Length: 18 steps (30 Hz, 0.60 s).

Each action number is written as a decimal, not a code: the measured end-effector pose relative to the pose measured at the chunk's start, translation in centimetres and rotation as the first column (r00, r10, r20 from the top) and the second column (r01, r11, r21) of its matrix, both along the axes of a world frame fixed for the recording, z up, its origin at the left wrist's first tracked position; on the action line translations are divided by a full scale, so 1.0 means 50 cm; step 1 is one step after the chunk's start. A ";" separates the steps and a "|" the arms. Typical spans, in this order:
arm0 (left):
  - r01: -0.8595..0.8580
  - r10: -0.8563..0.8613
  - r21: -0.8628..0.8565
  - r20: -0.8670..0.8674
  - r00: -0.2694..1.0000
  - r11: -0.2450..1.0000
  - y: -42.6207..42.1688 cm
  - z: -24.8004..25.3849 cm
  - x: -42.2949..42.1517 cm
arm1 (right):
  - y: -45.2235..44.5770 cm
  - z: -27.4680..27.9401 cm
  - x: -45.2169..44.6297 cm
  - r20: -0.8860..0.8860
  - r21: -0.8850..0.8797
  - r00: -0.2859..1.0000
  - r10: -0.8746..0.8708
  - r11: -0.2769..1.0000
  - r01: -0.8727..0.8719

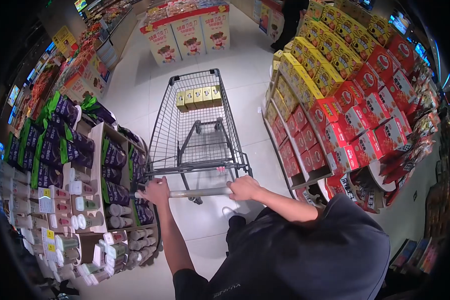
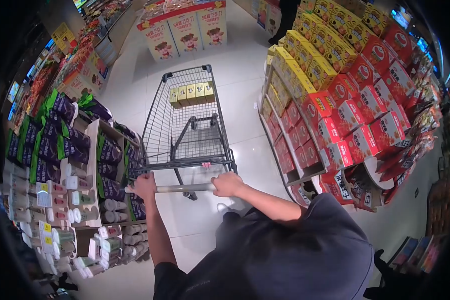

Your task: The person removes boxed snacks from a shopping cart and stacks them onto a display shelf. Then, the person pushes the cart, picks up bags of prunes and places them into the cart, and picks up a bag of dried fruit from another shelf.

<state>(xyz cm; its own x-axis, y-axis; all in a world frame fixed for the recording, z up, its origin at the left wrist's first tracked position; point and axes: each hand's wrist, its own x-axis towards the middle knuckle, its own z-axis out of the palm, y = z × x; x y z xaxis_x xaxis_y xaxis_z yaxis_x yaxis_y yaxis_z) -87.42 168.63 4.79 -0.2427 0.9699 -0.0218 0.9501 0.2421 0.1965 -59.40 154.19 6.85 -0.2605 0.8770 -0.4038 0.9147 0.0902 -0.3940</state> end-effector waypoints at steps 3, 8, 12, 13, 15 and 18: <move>-0.094 0.089 0.145 0.037 0.995 0.985 0.079 0.029 -0.035 | 0.036 0.010 -0.072 -0.307 0.156 0.947 -0.097 0.976 0.151; -0.278 0.129 0.332 0.408 0.904 0.902 0.150 -0.066 0.004 | 0.120 -0.053 -0.062 -0.731 0.451 0.665 0.156 0.841 0.299; -0.355 0.190 0.175 0.592 0.783 0.918 0.187 -0.088 0.029 | 0.198 -0.113 0.071 -0.730 0.308 0.663 -0.166 0.787 0.535; -0.326 0.144 0.224 0.577 0.804 0.919 0.212 -0.122 -0.006 | 0.218 -0.125 0.110 -0.724 0.277 0.658 -0.209 0.786 0.553; -0.341 0.180 0.185 0.575 0.798 0.922 0.259 -0.097 -0.020 | 0.269 -0.154 0.184 -0.731 0.255 0.637 -0.242 0.769 0.585; -0.346 0.183 0.179 0.586 0.790 0.921 0.322 -0.074 -0.019 | 0.361 -0.209 0.278 -0.693 0.226 0.640 -0.333 0.742 0.631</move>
<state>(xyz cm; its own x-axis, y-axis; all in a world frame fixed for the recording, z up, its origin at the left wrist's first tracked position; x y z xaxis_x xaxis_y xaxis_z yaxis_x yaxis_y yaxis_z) -88.36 184.75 1.09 -0.5162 0.8563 0.0139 0.5670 0.3296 0.7549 -45.49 172.23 -3.58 0.2096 0.9724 0.1020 0.4689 -0.0084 -0.8832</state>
